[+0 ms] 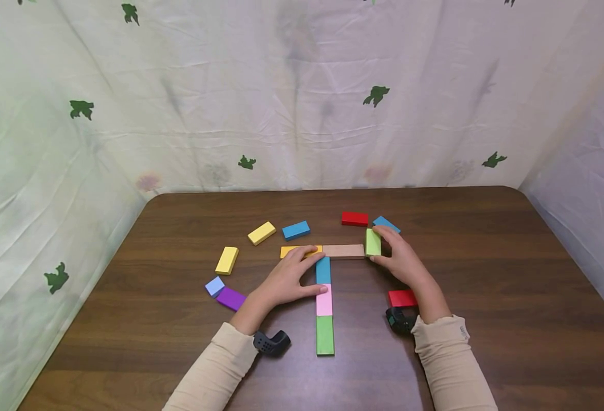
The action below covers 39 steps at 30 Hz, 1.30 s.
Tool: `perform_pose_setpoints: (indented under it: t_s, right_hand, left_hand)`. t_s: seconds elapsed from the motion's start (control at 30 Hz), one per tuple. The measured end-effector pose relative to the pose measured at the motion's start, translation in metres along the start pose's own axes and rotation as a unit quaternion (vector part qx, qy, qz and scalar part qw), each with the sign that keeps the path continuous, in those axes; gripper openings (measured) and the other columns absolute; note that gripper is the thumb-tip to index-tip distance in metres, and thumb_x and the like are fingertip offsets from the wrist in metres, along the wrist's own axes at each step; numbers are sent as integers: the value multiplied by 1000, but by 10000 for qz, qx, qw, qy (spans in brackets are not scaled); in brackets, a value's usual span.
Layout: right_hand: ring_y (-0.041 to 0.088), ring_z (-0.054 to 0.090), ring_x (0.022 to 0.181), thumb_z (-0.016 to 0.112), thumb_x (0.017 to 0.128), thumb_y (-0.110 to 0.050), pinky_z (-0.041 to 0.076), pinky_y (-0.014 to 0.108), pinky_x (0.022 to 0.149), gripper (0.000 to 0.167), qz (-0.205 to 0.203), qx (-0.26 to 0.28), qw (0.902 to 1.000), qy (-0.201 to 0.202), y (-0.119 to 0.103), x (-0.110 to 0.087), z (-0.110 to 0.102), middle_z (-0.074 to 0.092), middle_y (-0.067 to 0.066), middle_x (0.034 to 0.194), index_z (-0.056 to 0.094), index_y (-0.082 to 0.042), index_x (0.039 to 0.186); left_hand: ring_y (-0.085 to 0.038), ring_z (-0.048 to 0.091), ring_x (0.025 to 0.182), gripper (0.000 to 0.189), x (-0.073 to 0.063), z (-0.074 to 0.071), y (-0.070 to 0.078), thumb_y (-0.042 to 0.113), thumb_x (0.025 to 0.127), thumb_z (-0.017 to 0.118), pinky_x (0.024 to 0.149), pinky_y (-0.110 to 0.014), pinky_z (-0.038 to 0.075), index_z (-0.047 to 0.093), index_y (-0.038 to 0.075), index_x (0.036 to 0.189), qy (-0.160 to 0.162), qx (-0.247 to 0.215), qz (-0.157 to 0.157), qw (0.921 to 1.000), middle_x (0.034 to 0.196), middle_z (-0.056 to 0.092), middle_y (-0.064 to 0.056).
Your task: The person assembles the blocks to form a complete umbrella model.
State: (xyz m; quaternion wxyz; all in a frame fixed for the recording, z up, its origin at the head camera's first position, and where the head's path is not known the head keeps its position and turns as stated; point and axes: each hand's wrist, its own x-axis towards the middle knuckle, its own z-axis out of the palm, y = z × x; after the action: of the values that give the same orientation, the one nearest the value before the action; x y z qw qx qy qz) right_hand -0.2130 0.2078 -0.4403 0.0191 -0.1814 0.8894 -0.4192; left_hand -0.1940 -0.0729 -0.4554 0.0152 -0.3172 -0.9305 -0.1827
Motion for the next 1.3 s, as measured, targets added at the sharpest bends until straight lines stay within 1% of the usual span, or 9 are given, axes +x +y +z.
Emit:
perform_pose_setpoints:
  t_s: [0.13,0.3,0.4,0.47,0.73,0.8,1.03,1.3]
  right_hand:
    - [39,26,125,65,81,-5,30,52,95,65,77,-99,9999,-47,2,0,1,27,22,139,31,2,136]
    - [40,34,118,65,82,-6,33,52,93,64,76,-171,9998,-90,5,0,2,28,23,138,32,3,135]
    - [41,36,117,65,82,-7,33,52,92,63,92,-184,9997,-131,6,-1,3,27,24,139,32,3,135]
    - [41,36,117,64,82,-7,32,52,93,63,118,-194,9996,-182,7,-1,4,26,24,139,32,3,136]
    - [41,25,125,62,84,-9,28,54,95,65,354,-194,9985,-381,8,-1,3,21,22,143,28,0,139]
    - [41,25,125,62,85,-9,27,54,95,64,357,-199,9984,-400,8,0,3,19,22,143,28,0,139]
    - [42,34,117,62,85,-9,31,53,93,62,253,-182,9991,-294,9,0,4,21,25,141,30,4,136]
    - [42,37,114,61,84,-5,32,52,93,58,271,-181,9993,-163,8,1,5,25,26,138,33,6,133]
  left_hand:
    - [-21,27,126,72,0,0,0,62,77,54,99,-38,29,42,20,135,35,-19,35,10000,137,34,-3]
    - [-21,27,127,73,-1,0,0,62,77,54,99,-38,28,42,20,135,12,-37,7,10000,138,34,-4]
    - [-21,26,127,73,-1,0,1,62,77,54,99,-38,28,41,21,136,-11,-39,-18,10000,138,33,-4]
    - [-21,27,127,73,-1,0,1,62,77,54,99,-38,28,41,21,136,-11,-42,-21,10000,138,33,-4]
    - [-20,26,127,73,0,1,0,63,76,54,100,-37,28,42,21,135,-27,-20,-30,10000,138,33,-3]
    - [-20,26,127,73,0,1,0,63,76,54,100,-37,28,42,21,135,-28,-13,-37,10000,138,33,-3]
    - [-20,26,127,74,0,1,-1,63,76,54,99,-38,28,41,21,136,-35,1,-58,10000,138,33,-3]
    - [-19,26,127,74,0,2,-1,63,76,54,100,-37,28,41,21,135,-23,-3,-39,10000,138,33,-3]
